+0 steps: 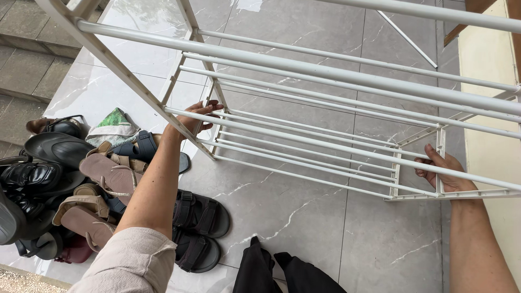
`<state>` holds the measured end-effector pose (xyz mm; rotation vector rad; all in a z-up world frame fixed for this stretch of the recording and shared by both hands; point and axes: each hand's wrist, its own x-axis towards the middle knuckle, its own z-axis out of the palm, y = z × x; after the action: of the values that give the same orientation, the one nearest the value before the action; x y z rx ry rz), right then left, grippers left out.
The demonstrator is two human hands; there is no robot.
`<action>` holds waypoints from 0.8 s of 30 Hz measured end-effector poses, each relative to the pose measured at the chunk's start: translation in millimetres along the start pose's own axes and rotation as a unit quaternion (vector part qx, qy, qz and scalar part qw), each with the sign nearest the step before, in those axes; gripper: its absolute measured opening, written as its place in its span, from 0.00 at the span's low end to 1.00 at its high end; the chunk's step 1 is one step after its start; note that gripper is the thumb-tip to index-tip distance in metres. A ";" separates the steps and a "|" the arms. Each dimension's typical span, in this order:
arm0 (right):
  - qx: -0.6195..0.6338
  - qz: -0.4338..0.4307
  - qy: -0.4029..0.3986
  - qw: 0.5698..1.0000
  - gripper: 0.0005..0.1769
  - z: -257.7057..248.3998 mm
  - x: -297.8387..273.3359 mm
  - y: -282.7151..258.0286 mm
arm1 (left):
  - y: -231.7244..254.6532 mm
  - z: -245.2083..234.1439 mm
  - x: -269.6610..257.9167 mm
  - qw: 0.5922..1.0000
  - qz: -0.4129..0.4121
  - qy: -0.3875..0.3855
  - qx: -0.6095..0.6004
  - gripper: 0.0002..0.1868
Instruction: The person assembles a white metal shoe rack by inserting horizontal bars into the frame slots. They adjust the bars to ensure they are seated correctly and secure the structure by hand.
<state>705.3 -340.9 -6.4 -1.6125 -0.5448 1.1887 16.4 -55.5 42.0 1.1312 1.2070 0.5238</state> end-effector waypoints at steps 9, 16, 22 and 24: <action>-0.017 -0.003 0.019 1.000 0.29 -7.4 4.5 6.3 | -3.5 -0.8 4.7 0.998 -0.011 0.020 0.055 0.20; 0.002 -0.014 0.000 1.000 0.26 -0.5 -2.3 0.5 | -3.3 2.5 1.6 1.000 0.012 0.010 0.018 0.22; 0.028 0.001 -0.005 1.000 0.24 -1.3 -3.5 -9.3 | 4.0 6.0 3.6 0.998 0.009 -0.032 -0.062 0.23; 0.055 -0.001 -0.008 0.998 0.23 0.4 -13.8 -14.0 | 2.1 10.9 3.2 0.998 0.010 -0.031 -0.061 0.23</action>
<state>702.0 -346.5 12.1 -1.5097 -0.4827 1.2102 27.9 -56.3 41.8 1.0480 1.0961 0.5659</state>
